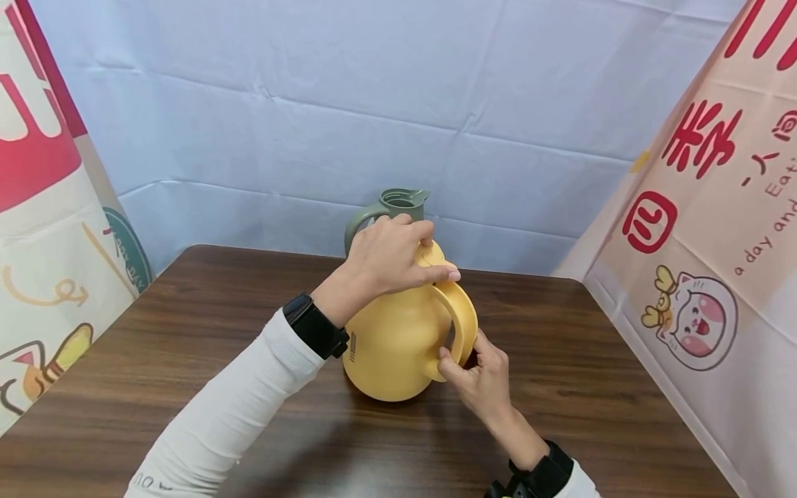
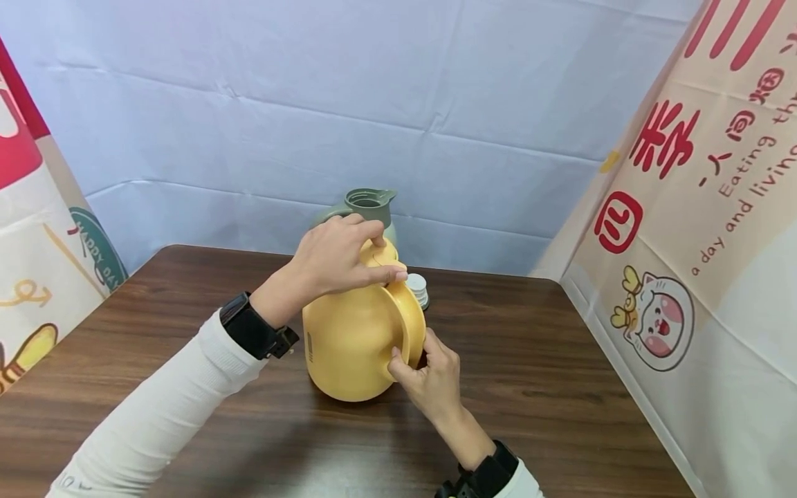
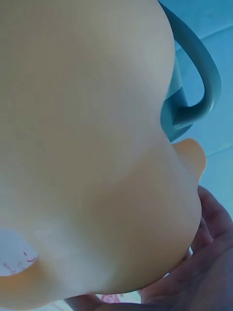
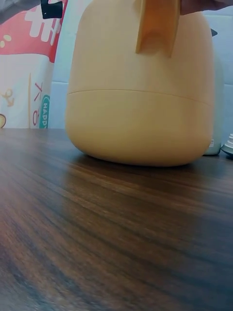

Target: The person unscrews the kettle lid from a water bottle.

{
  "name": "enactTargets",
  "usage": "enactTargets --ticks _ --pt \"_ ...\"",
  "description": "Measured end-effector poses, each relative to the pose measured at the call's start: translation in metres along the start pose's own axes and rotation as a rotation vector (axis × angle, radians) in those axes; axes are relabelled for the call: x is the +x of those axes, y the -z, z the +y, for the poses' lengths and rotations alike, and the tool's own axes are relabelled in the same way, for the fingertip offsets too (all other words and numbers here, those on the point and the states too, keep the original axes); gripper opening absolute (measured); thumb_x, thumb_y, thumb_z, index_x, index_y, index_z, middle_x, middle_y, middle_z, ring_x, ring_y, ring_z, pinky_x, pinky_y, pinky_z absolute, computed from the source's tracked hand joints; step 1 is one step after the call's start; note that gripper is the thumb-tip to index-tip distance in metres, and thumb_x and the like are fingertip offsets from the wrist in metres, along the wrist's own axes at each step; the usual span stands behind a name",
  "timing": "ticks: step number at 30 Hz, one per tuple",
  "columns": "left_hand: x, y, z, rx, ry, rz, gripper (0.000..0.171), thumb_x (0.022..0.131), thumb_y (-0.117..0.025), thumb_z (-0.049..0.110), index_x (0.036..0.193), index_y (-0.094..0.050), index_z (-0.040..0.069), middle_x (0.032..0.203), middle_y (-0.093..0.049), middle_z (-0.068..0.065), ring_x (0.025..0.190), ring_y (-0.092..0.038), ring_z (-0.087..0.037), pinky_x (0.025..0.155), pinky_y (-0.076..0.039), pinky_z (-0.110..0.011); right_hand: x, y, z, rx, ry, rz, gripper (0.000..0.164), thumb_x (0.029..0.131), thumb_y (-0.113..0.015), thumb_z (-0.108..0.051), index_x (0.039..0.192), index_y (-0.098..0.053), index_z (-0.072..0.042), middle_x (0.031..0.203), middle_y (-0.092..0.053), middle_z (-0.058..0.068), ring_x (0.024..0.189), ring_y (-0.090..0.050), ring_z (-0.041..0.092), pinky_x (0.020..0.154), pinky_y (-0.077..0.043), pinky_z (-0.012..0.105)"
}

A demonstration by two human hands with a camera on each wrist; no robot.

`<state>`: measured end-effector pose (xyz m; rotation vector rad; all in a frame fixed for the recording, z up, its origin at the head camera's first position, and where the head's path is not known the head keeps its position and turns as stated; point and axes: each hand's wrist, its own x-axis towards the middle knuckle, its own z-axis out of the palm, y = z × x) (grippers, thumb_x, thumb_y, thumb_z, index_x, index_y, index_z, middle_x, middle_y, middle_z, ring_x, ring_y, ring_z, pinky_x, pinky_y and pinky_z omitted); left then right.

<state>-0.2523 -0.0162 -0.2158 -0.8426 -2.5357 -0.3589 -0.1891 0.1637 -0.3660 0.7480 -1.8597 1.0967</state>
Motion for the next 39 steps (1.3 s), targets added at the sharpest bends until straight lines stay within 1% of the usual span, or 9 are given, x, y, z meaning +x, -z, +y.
enactTargets --ticks 6,11,17,20,26,29,33,36,39 --pt "0.006 0.008 0.003 0.047 0.057 -0.082 0.06 0.067 -0.051 0.081 0.08 -0.055 0.022 0.07 -0.048 0.002 0.056 -0.045 -0.018 0.047 -0.035 -0.031 0.001 0.003 -0.001 0.01 -0.027 -0.021 0.017 0.069 -0.065 0.001 0.083 -0.057 -0.005 0.061 -0.05 -0.001 0.045 -0.043 0.003 0.04 -0.036 0.017" --pt "0.012 0.012 0.003 0.039 0.05 -0.134 0.062 0.068 -0.052 0.08 0.073 -0.048 0.018 0.066 -0.043 0.001 0.057 -0.043 -0.014 0.048 -0.03 -0.028 0.001 0.003 0.001 0.016 -0.024 -0.032 0.017 0.07 -0.065 0.002 0.083 -0.057 -0.005 0.061 -0.05 -0.001 0.045 -0.042 0.003 0.04 -0.036 0.017" --pt "0.02 0.012 0.006 0.054 0.061 -0.18 0.06 0.073 -0.05 0.077 0.079 -0.05 0.017 0.072 -0.047 -0.001 0.066 -0.047 -0.017 0.05 -0.037 -0.032 0.003 0.004 0.001 -0.003 -0.031 -0.042 0.015 0.07 -0.065 0.001 0.082 -0.057 -0.004 0.06 -0.049 -0.003 0.045 -0.042 0.003 0.04 -0.035 0.017" --pt "0.024 0.013 0.007 0.092 0.092 -0.193 0.059 0.073 -0.049 0.078 0.078 -0.051 0.019 0.071 -0.048 -0.001 0.063 -0.048 -0.018 0.049 -0.039 -0.033 0.004 0.003 0.001 -0.004 -0.04 -0.052 0.014 0.071 -0.065 0.001 0.081 -0.057 -0.005 0.06 -0.048 -0.003 0.045 -0.041 0.003 0.039 -0.035 0.017" --pt "0.028 0.019 0.004 0.089 0.112 -0.233 0.061 0.07 -0.053 0.078 0.073 -0.049 0.017 0.069 -0.048 -0.001 0.061 -0.048 -0.017 0.049 -0.037 -0.032 0.004 0.002 0.001 -0.004 -0.046 -0.052 0.015 0.07 -0.065 0.001 0.081 -0.057 -0.004 0.06 -0.049 -0.002 0.046 -0.043 0.003 0.04 -0.036 0.017" --pt "0.029 0.018 0.002 0.086 0.045 -0.233 0.056 0.074 -0.053 0.075 0.077 -0.053 0.019 0.077 -0.049 0.0 0.073 -0.048 -0.019 0.056 -0.04 -0.033 0.004 0.003 0.001 -0.002 -0.043 -0.055 0.014 0.07 -0.065 0.001 0.082 -0.057 -0.004 0.061 -0.05 -0.002 0.046 -0.043 0.003 0.04 -0.036 0.017" --pt "0.033 0.013 0.001 -0.009 -0.14 -0.215 0.036 0.086 -0.057 0.055 0.09 -0.063 0.02 0.087 -0.052 0.003 0.085 -0.047 -0.018 0.069 -0.04 -0.032 0.004 0.004 0.001 -0.005 -0.038 -0.059 0.014 0.071 -0.064 0.001 0.082 -0.057 -0.004 0.06 -0.05 -0.002 0.045 -0.043 0.004 0.039 -0.036 0.017" --pt "0.036 0.009 -0.001 -0.128 -0.243 -0.228 0.023 0.09 -0.059 0.04 0.102 -0.066 0.02 0.091 -0.058 0.005 0.082 -0.053 -0.011 0.072 -0.042 -0.028 0.005 0.005 0.001 -0.007 -0.033 -0.064 0.015 0.071 -0.064 0.001 0.082 -0.057 -0.004 0.06 -0.05 -0.002 0.045 -0.043 0.004 0.039 -0.036 0.017" --pt "0.039 0.008 -0.004 -0.223 -0.289 -0.251 0.02 0.091 -0.06 0.031 0.107 -0.066 0.02 0.089 -0.064 0.007 0.076 -0.057 -0.006 0.072 -0.043 -0.024 0.006 0.005 0.001 -0.003 -0.029 -0.069 0.015 0.07 -0.064 0.001 0.082 -0.057 -0.005 0.06 -0.051 -0.002 0.045 -0.043 0.004 0.039 -0.036 0.017"
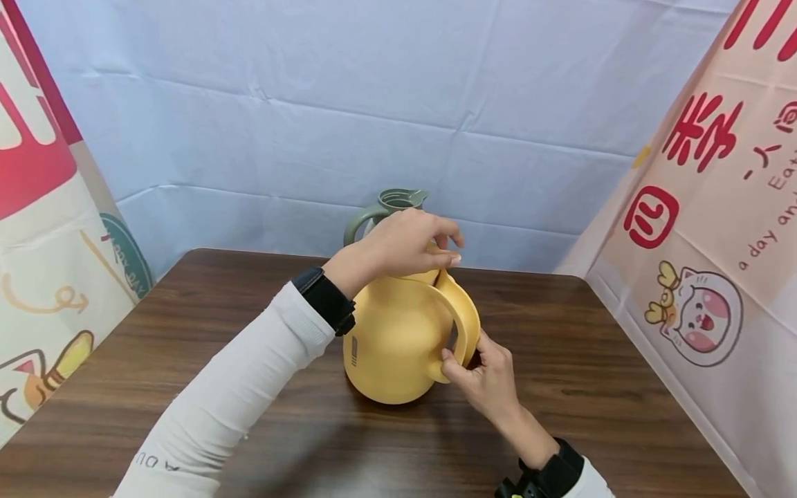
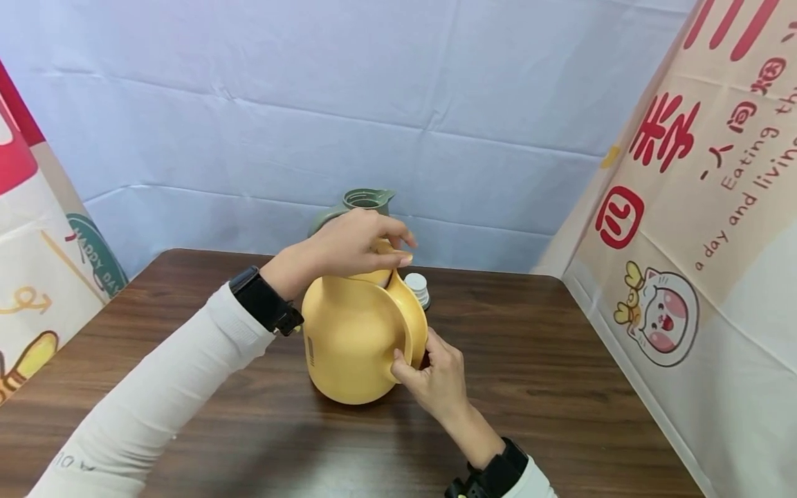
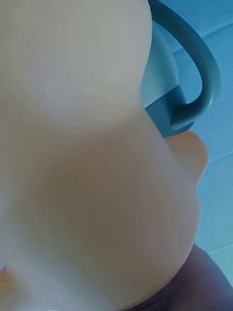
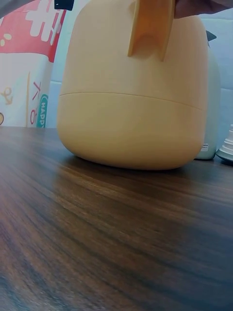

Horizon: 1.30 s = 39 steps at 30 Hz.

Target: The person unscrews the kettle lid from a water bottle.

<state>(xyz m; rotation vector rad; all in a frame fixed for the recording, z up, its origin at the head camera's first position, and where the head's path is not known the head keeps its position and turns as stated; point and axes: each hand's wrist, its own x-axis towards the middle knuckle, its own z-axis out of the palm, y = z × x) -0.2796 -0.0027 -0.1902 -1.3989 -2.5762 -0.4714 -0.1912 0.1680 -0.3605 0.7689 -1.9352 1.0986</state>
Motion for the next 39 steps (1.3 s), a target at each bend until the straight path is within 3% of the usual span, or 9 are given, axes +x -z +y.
enactTargets --ticks 3,6,9,13,21,24,31,39 --pt "0.002 0.001 -0.001 -0.044 -0.022 -0.009 0.017 0.091 -0.061 0.025 0.106 -0.068 0.019 0.086 -0.065 0.008 0.074 -0.057 -0.005 0.07 -0.043 -0.023 0.001 0.0 0.0 0.001 0.0 -0.002 0.015 0.07 -0.064 0.001 0.081 -0.057 -0.006 0.06 -0.051 -0.002 0.045 -0.044 0.003 0.039 -0.036 0.017" --pt "0.006 0.002 -0.001 -0.045 -0.003 -0.01 0.013 0.091 -0.061 0.023 0.1 -0.07 0.019 0.083 -0.064 0.01 0.074 -0.057 -0.004 0.068 -0.043 -0.022 0.001 0.0 -0.001 0.0 0.0 -0.002 0.014 0.071 -0.064 0.001 0.079 -0.056 -0.006 0.059 -0.05 -0.002 0.045 -0.043 0.003 0.039 -0.036 0.017" --pt "0.01 0.002 -0.002 -0.031 0.047 -0.007 0.012 0.091 -0.06 0.024 0.095 -0.071 0.02 0.079 -0.062 0.009 0.071 -0.055 -0.007 0.064 -0.043 -0.024 0.002 0.0 -0.001 0.004 0.002 -0.001 0.013 0.071 -0.064 0.002 0.078 -0.056 -0.005 0.059 -0.049 -0.003 0.045 -0.042 0.002 0.038 -0.035 0.017" --pt "0.014 0.003 -0.007 -0.051 0.12 -0.014 0.016 0.092 -0.06 0.027 0.102 -0.069 0.02 0.078 -0.062 0.008 0.072 -0.055 -0.009 0.065 -0.043 -0.026 0.002 0.0 -0.002 0.019 0.002 -0.003 0.014 0.07 -0.064 0.003 0.08 -0.056 -0.004 0.059 -0.05 -0.002 0.045 -0.043 0.003 0.039 -0.036 0.017" --pt "0.011 0.004 -0.027 -0.065 0.288 0.035 0.019 0.094 -0.055 0.028 0.103 -0.07 0.019 0.106 -0.062 0.0 0.088 -0.053 -0.015 0.07 -0.041 -0.028 0.0 -0.002 -0.003 0.034 -0.012 -0.003 0.016 0.069 -0.065 0.003 0.08 -0.057 -0.005 0.06 -0.051 -0.001 0.046 -0.045 0.003 0.038 -0.037 0.017" --pt "0.008 0.004 -0.033 -0.103 0.329 0.047 0.02 0.094 -0.055 0.028 0.101 -0.07 0.017 0.107 -0.062 -0.001 0.09 -0.053 -0.016 0.071 -0.041 -0.028 -0.001 -0.003 -0.003 0.042 -0.019 -0.006 0.016 0.07 -0.065 0.004 0.079 -0.057 -0.005 0.06 -0.051 -0.001 0.045 -0.045 0.003 0.038 -0.037 0.017" --pt "0.003 0.004 -0.038 -0.13 0.35 0.074 0.019 0.095 -0.053 0.026 0.097 -0.068 0.014 0.1 -0.061 -0.002 0.079 -0.051 -0.018 0.064 -0.039 -0.028 -0.001 -0.003 -0.002 0.043 -0.007 0.0 0.014 0.07 -0.064 0.003 0.079 -0.056 -0.004 0.06 -0.05 -0.002 0.045 -0.044 0.003 0.038 -0.036 0.016" --pt "-0.01 -0.001 -0.043 -0.182 0.297 0.157 0.027 0.094 -0.041 0.012 0.104 -0.066 0.007 0.1 -0.064 -0.004 0.073 -0.052 -0.017 0.062 -0.04 -0.027 -0.001 -0.001 -0.001 0.033 0.014 0.009 0.014 0.07 -0.064 0.003 0.08 -0.057 -0.004 0.06 -0.051 -0.002 0.045 -0.044 0.003 0.038 -0.036 0.017"
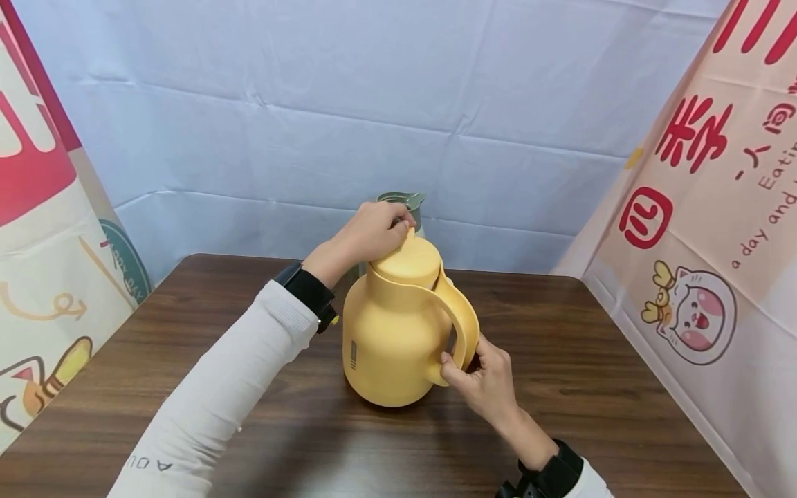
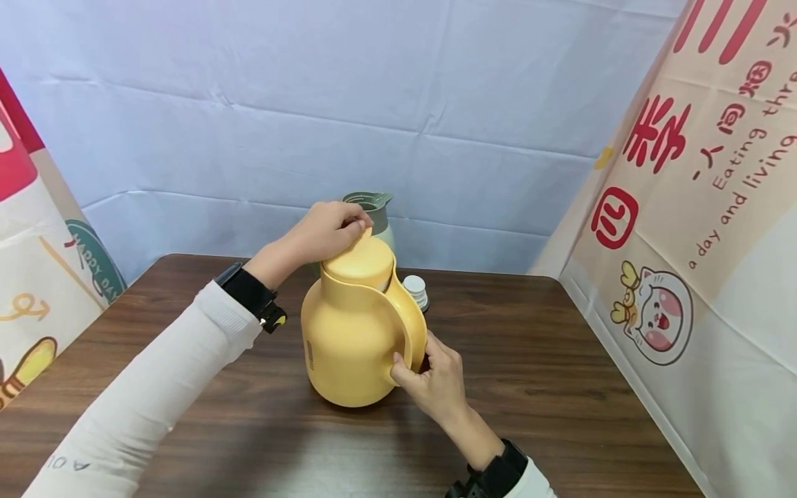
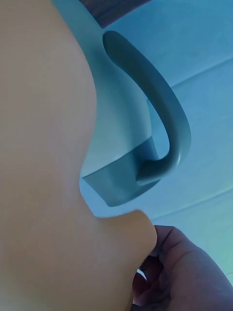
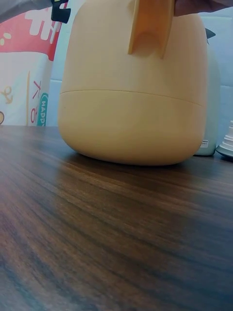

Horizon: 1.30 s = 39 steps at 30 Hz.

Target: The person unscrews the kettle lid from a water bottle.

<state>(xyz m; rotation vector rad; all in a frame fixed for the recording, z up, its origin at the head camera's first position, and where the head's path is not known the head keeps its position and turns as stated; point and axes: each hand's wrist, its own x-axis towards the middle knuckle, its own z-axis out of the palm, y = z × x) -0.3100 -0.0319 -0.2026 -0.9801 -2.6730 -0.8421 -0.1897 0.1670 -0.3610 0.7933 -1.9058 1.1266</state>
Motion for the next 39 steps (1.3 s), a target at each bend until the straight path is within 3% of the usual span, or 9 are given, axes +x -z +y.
enactTargets --ticks 5,9,15,18,24,33,39 --pt "-0.005 0.0 -0.003 -0.065 0.011 0.018 0.028 0.092 -0.041 0.01 0.105 -0.065 0.007 0.098 -0.063 -0.004 0.067 -0.049 -0.019 0.059 -0.038 -0.027 0.0 0.001 0.001 -0.013 0.005 0.003 0.014 0.07 -0.064 0.002 0.08 -0.056 -0.004 0.059 -0.05 -0.002 0.045 -0.044 0.003 0.038 -0.036 0.017" --pt "-0.005 0.003 -0.006 -0.103 0.052 0.003 0.023 0.091 -0.047 0.014 0.104 -0.065 0.006 0.096 -0.062 -0.004 0.08 -0.054 -0.017 0.069 -0.042 -0.028 -0.001 0.001 0.001 -0.008 -0.008 -0.003 0.014 0.07 -0.064 0.003 0.08 -0.056 -0.004 0.06 -0.05 -0.002 0.045 -0.044 0.004 0.039 -0.036 0.017" --pt "-0.009 0.01 -0.017 -0.256 0.14 -0.004 0.014 0.088 -0.06 0.019 0.095 -0.065 0.008 0.089 -0.063 -0.005 0.082 -0.056 -0.019 0.07 -0.045 -0.031 -0.003 0.0 0.0 0.002 -0.021 0.001 0.015 0.07 -0.064 0.003 0.079 -0.056 -0.006 0.06 -0.05 -0.002 0.045 -0.045 0.004 0.039 -0.037 0.017" --pt "-0.014 0.013 -0.023 -0.329 0.148 0.0 0.013 0.088 -0.061 0.018 0.094 -0.064 0.007 0.088 -0.061 -0.007 0.08 -0.054 -0.021 0.069 -0.045 -0.033 -0.002 -0.001 0.0 -0.004 -0.022 0.003 0.015 0.07 -0.064 0.003 0.078 -0.056 -0.006 0.06 -0.05 -0.002 0.045 -0.044 0.003 0.039 -0.037 0.017" --pt "-0.023 0.013 -0.035 -0.417 0.053 0.041 0.013 0.09 -0.061 0.014 0.096 -0.067 0.004 0.087 -0.062 -0.008 0.08 -0.056 -0.022 0.073 -0.045 -0.036 0.001 -0.001 0.0 -0.003 -0.042 -0.009 0.015 0.071 -0.064 0.004 0.079 -0.056 -0.006 0.059 -0.05 -0.003 0.044 -0.043 0.003 0.038 -0.035 0.017" --pt "-0.05 0.01 -0.05 -0.412 -0.053 0.17 0.015 0.088 -0.066 0.021 0.091 -0.072 0.008 0.085 -0.067 -0.005 0.073 -0.057 -0.022 0.061 -0.045 -0.032 0.001 -0.001 0.0 0.002 -0.037 -0.005 0.017 0.071 -0.063 0.004 0.078 -0.056 -0.01 0.059 -0.05 -0.004 0.044 -0.043 0.003 0.038 -0.035 0.017" --pt "-0.061 0.005 -0.054 -0.374 -0.112 0.233 0.011 0.087 -0.067 0.021 0.089 -0.071 0.011 0.082 -0.065 0.002 0.071 -0.055 -0.014 0.063 -0.046 -0.031 0.0 -0.001 0.0 -0.003 -0.031 -0.002 0.017 0.071 -0.064 0.004 0.078 -0.056 -0.01 0.059 -0.05 -0.004 0.044 -0.043 0.003 0.038 -0.035 0.016"
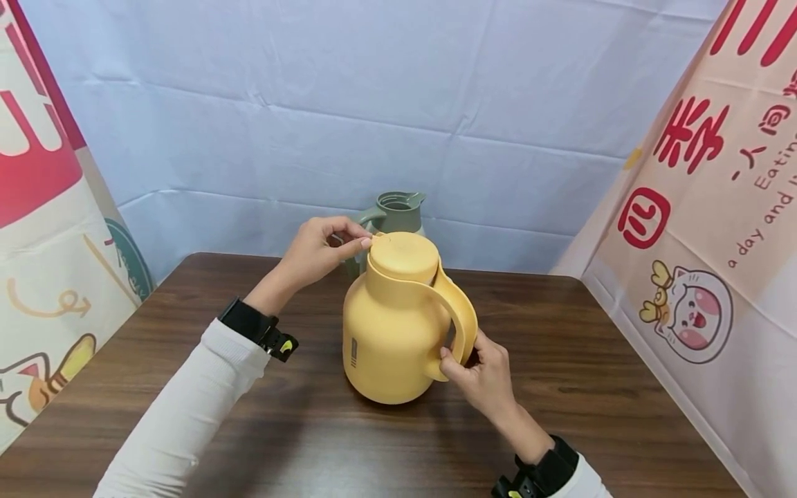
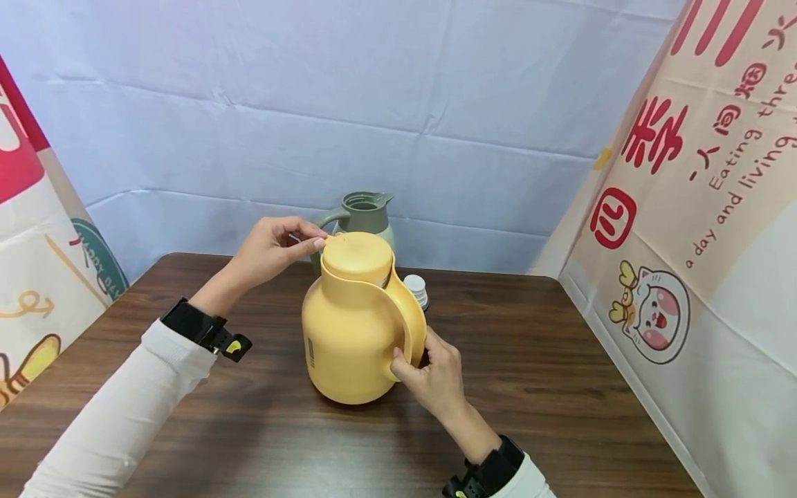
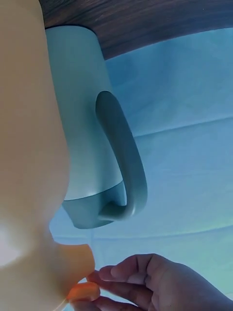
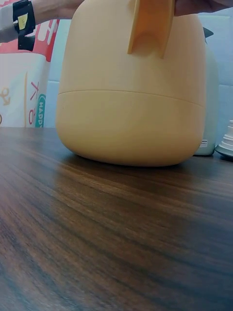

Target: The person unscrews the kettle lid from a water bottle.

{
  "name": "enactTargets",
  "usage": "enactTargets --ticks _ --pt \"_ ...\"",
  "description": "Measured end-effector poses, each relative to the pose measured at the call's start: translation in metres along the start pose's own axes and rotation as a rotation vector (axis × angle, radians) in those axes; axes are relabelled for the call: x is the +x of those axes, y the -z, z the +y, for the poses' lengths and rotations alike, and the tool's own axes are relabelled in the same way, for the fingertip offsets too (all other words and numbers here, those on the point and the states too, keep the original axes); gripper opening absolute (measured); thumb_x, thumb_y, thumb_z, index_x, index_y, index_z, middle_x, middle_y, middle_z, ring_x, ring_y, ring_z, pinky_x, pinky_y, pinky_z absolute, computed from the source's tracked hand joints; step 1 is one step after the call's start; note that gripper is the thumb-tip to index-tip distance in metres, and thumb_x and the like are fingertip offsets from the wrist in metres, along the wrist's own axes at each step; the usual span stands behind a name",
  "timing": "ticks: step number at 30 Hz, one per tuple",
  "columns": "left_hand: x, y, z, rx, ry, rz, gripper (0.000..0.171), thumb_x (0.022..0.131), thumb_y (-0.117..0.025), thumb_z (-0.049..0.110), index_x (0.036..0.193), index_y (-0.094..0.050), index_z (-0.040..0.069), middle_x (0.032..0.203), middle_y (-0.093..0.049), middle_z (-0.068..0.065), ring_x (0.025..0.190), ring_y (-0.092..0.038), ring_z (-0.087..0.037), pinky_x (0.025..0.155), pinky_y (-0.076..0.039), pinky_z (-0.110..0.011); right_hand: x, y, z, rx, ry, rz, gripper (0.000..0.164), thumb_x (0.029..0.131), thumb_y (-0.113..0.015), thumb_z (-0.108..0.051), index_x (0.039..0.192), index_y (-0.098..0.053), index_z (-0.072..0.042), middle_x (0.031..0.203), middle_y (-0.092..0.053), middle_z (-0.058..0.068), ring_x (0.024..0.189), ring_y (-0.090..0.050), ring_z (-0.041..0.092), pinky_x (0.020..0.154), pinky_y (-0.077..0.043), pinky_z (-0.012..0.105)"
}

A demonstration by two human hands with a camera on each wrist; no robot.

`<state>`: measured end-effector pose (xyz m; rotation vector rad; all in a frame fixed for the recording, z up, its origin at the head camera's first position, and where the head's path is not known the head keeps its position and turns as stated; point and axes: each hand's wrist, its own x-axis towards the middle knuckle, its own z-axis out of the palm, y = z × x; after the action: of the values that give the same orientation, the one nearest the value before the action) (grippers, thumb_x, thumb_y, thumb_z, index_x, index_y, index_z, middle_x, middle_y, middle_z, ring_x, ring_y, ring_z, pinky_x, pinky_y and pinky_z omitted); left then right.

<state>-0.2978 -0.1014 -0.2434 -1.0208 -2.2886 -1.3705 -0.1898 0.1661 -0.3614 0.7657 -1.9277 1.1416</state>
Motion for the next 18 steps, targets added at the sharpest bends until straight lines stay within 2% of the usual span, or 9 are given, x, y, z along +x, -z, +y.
enactTargets --ticks 6,13,18 --pt "-0.008 0.0 0.004 0.057 -0.123 0.052 0.005 0.084 -0.071 0.016 0.082 -0.068 0.013 0.081 -0.064 0.006 0.071 -0.054 -0.012 0.06 -0.044 -0.028 -0.001 -0.001 0.001 0.003 0.003 0.008 0.018 0.069 -0.065 0.005 0.078 -0.057 -0.008 0.059 -0.051 -0.002 0.044 -0.043 0.003 0.038 -0.035 0.017" --pt "-0.014 -0.005 0.012 0.087 -0.327 0.065 0.008 0.082 -0.07 0.009 0.08 -0.064 0.014 0.08 -0.06 0.006 0.067 -0.052 -0.011 0.058 -0.042 -0.029 -0.001 0.0 0.0 0.002 -0.006 0.014 0.016 0.07 -0.065 0.005 0.077 -0.057 -0.007 0.057 -0.05 -0.003 0.044 -0.042 0.001 0.037 -0.034 0.017" --pt "-0.017 -0.005 0.018 0.119 -0.418 0.059 0.007 0.078 -0.069 0.008 0.079 -0.065 0.013 0.08 -0.06 0.005 0.069 -0.052 -0.01 0.058 -0.043 -0.029 0.0 0.0 -0.001 0.005 -0.006 0.01 0.015 0.071 -0.064 0.004 0.077 -0.057 -0.006 0.057 -0.049 -0.004 0.044 -0.041 0.001 0.037 -0.034 0.017"
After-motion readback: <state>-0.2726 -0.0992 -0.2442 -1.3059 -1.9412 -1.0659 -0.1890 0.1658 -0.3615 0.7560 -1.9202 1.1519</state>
